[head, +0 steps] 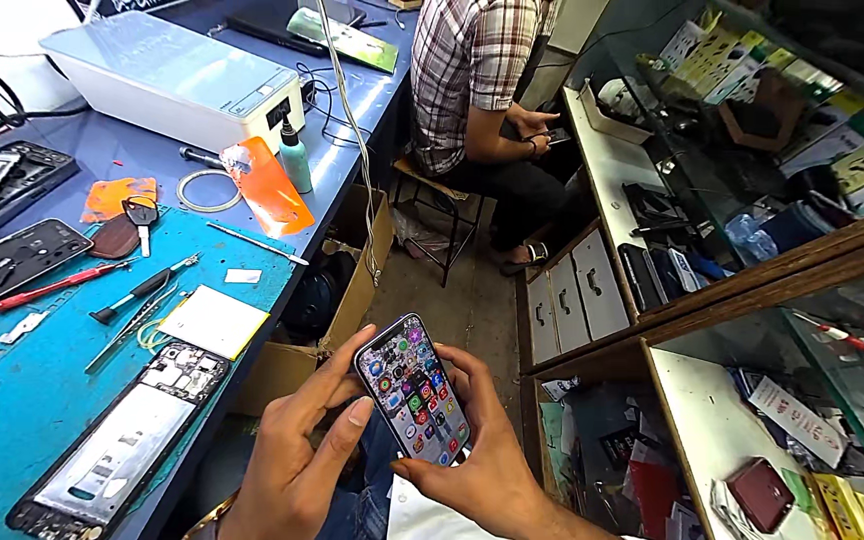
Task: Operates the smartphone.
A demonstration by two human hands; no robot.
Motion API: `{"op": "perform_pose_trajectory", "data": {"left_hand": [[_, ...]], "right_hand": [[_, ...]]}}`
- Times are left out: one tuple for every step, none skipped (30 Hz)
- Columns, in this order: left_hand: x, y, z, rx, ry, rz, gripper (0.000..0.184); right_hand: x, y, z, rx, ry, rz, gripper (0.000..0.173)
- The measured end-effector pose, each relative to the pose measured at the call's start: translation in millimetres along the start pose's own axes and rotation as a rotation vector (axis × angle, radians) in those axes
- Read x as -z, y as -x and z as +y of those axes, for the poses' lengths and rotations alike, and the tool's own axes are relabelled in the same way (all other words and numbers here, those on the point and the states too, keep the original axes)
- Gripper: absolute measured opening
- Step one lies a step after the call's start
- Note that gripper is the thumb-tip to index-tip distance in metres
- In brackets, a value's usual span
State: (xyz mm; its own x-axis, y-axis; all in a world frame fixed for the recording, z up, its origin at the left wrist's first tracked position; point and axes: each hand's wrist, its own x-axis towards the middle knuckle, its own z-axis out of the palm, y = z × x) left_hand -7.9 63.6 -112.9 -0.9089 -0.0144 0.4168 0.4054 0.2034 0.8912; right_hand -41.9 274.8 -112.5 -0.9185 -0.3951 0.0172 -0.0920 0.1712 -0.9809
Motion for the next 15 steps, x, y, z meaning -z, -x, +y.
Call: {"op": "perform_pose_trajectory", "data": {"left_hand": [[1, -1, 0, -0.014, 0.015, -0.006, 0.056], [2, -1, 0, -0.028, 0.025, -0.008, 0.057], [2, -2, 0, -0.041, 0.029, -0.002, 0.057], [2, -3, 0, -0.05, 0.027, 0.01, 0.056], [2, -3, 1, -0.056, 0.023, 0.02, 0.055], [2, -3, 1, -0.059, 0.017, 0.027, 0.054], [2, -3, 0, -0.06, 0.014, 0.034, 0.053], [2, -3, 0, -0.058, 0.012, 0.039, 0.053], [2, -3, 0, -0.054, 0.01, 0.044, 0.053], [3, -3, 0, -0.049, 0.01, 0.044, 0.053], [3, -4, 0, -0.045, 0.011, 0.045, 0.052], [3, -4, 0, -0.039, 0.013, 0.046, 0.052], [3, -4, 1, -0.032, 0.017, 0.048, 0.051], [3, -5, 1, -0.025, 0.025, 0.048, 0.051], [3, -5, 1, -0.018, 0.04, 0.044, 0.05]], "right_hand": [[2, -2, -2, -0.024, -0.119, -0.067, 0.102], [3, -3, -2, -0.04, -0.238, -0.136, 0.101], [4, -5, -2, -0.046, -0.328, -0.193, 0.1], [5, -6, -1, -0.045, -0.384, -0.235, 0.099], [6, -7, -1, -0.041, -0.429, -0.267, 0.099], [6, -8, 0, -0.035, -0.465, -0.296, 0.098], [7, -8, 0, -0.031, -0.495, -0.32, 0.098], [7, -9, 1, -0.028, -0.521, -0.34, 0.098], [7, -9, 2, -0.02, -0.54, -0.354, 0.097], [7, -9, 2, -0.015, -0.557, -0.366, 0.097], [7, -10, 3, -0.013, -0.57, -0.375, 0.096], [7, -10, 3, -0.014, -0.582, -0.383, 0.096], [7, -11, 3, -0.012, -0.586, -0.386, 0.096], [6, -12, 3, -0.009, -0.579, -0.382, 0.096], [5, -12, 3, -0.005, -0.56, -0.373, 0.097]]}}
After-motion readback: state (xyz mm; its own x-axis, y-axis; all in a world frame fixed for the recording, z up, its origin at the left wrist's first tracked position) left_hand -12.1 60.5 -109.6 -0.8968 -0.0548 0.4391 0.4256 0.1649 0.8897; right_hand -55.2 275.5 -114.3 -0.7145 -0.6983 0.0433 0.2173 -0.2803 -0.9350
